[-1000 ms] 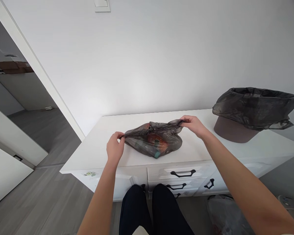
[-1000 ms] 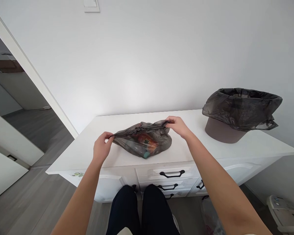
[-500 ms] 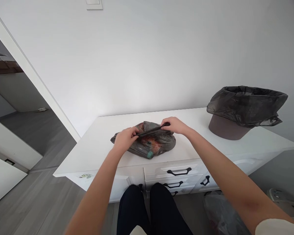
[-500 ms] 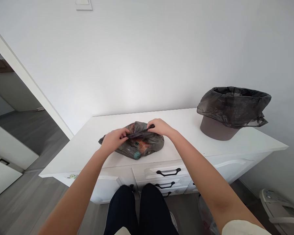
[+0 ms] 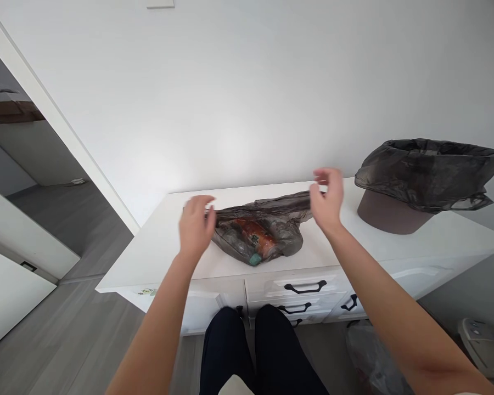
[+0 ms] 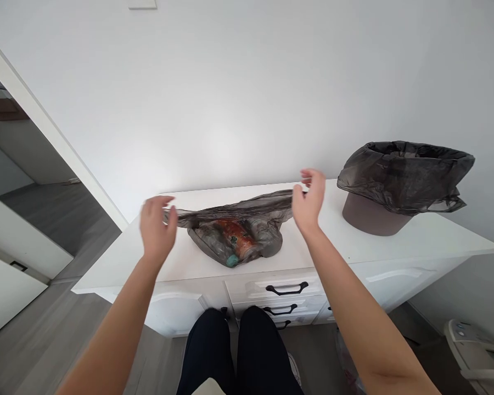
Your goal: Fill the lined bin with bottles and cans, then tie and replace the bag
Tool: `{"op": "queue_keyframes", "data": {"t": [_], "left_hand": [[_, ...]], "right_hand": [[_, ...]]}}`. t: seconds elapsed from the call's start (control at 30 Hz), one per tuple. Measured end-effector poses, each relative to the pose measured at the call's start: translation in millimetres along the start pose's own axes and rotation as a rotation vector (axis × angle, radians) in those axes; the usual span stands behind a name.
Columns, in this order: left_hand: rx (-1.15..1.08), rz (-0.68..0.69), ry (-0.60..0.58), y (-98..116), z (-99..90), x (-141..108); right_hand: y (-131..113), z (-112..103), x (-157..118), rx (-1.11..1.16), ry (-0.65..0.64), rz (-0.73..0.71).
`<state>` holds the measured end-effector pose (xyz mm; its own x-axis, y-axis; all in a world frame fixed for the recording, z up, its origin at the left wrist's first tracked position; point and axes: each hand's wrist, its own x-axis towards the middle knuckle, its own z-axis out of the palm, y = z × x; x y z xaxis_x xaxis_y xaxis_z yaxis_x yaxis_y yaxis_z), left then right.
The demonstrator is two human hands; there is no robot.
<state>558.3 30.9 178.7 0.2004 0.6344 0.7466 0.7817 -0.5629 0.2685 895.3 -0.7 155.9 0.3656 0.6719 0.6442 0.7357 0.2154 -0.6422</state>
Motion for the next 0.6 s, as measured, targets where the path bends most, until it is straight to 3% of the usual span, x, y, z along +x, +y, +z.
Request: {"op": "queue_keyframes", "data": {"t": [0.1, 0.17, 0.23, 0.3, 0.43, 0.53, 0.6], "left_hand": [[0.017, 0.208, -0.311, 29, 19.9, 5], [0.098, 0.268, -0.498, 33, 32.8, 8], [0.193, 0.298, -0.597, 27, 39.3, 7], [0.235, 0.35, -0.615, 19, 37.0, 5], [0.219, 0.443, -0.65, 15, 13.2, -2], [0.236, 0.428, -0.641, 21, -4.5, -6], [0.234, 0.411, -0.583, 23, -10.8, -9]], "right_hand": [[-35, 22, -7, -0.039, -0.258, -0.244], [-52, 32, -7, -0.114, -0.528, -0.385], [-59, 38, -2, -0.223, -0.717, -0.444], [-57, 39, 9, -0.331, -0.779, -0.415], [-53, 36, 36, -0.484, -0.735, -0.269], [-62, 33, 42, -0.353, -0.804, -0.251], [-72, 31, 38, -0.147, -1.002, -0.275]]}}
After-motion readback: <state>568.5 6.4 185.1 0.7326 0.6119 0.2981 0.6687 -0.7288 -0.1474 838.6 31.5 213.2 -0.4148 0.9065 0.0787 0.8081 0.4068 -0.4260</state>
